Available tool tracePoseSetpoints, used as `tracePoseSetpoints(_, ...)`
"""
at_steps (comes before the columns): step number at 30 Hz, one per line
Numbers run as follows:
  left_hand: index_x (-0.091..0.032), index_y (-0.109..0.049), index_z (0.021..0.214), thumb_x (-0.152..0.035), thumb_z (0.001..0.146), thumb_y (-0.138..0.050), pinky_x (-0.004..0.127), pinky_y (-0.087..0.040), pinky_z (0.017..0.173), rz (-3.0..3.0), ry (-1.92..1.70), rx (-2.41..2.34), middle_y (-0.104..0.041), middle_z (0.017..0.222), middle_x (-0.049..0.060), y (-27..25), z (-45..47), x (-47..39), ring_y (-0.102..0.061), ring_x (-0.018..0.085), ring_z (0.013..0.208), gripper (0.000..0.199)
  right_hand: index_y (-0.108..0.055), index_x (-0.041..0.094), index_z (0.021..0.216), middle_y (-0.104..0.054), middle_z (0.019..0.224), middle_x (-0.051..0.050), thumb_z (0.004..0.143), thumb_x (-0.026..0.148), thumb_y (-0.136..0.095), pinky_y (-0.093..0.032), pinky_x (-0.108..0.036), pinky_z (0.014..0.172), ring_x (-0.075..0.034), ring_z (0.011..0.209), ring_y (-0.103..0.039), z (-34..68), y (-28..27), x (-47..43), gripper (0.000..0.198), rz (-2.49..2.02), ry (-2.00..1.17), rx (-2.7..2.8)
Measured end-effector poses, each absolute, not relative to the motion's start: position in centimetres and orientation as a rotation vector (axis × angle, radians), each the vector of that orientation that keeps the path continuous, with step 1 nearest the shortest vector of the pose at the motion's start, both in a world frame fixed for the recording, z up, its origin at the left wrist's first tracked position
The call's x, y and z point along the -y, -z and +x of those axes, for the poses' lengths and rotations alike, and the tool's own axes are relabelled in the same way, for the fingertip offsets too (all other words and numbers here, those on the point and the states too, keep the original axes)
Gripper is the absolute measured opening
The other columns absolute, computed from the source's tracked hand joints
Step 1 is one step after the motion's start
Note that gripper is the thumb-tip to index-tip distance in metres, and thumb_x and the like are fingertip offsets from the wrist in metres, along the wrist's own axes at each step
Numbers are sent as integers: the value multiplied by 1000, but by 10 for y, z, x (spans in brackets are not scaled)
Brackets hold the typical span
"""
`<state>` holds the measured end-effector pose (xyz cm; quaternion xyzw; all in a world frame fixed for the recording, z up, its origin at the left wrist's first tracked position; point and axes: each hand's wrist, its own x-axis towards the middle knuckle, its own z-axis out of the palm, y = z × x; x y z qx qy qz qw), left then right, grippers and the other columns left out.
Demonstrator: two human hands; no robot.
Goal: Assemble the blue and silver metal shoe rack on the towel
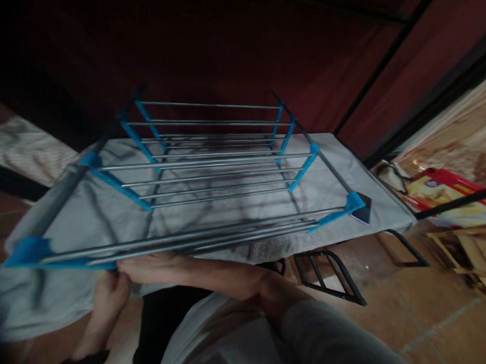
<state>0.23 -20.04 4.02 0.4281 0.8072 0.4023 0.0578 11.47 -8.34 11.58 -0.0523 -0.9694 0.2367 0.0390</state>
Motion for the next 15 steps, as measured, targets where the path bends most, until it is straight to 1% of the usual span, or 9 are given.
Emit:
tracePoseSetpoints(2, -21, -48, 82, -42, 77, -49, 35, -49, 58, 1267, -1298, -2430, -56, 69, 2, -44, 11, 202, -55, 19, 62, 22, -63, 15, 100, -72, 103, -5, 96, 14, -39, -52, -27, 81, -17, 91, -66, 124, -121, 89, 24, -161, -588, 2978)
tracePoseSetpoints(4, -20, -49, 88, -40, 80, -48, 36, -52, 65, 1269, -1367, -2352, -61, 76, 3, -48, 17, 202, -58, 19, 69, 21, -62, 15, 108, -71, 103, -9, 98, 16, -36, -53, -31, 80, -20, 90, -68, 134, -123, 94, 27, -273, -524, 2987)
tracePoseSetpoints(7, -20, -50, 91, -37, 86, -45, 36, -52, 67, 1226, -1365, -2360, -59, 72, 2, -50, 21, 200, -57, 18, 67, 19, -60, 13, 117, -71, 104, -14, 102, 22, -31, -52, -34, 83, -23, 92, -69, 143, -122, 98, 34, -412, -420, 2999)
tracePoseSetpoints(11, -20, -48, 93, -34, 88, -44, 36, -51, 73, 1227, -1385, -2357, -59, 76, 2, -48, 24, 203, -58, 19, 73, 15, -59, 15, 121, -72, 103, -14, 104, 30, -28, -53, -32, 83, -23, 94, -70, 146, -119, 100, 39, -448, -444, 3042)
tracePoseSetpoints(15, -21, -46, 93, -31, 89, -43, 36, -50, 76, 1223, -1389, -2325, -59, 82, 3, -49, 27, 206, -59, 18, 78, 11, -62, 16, 120, -73, 103, -13, 103, 31, -32, -51, -29, 87, -23, 99, -69, 146, -118, 100, 37, -439, -474, 3042)
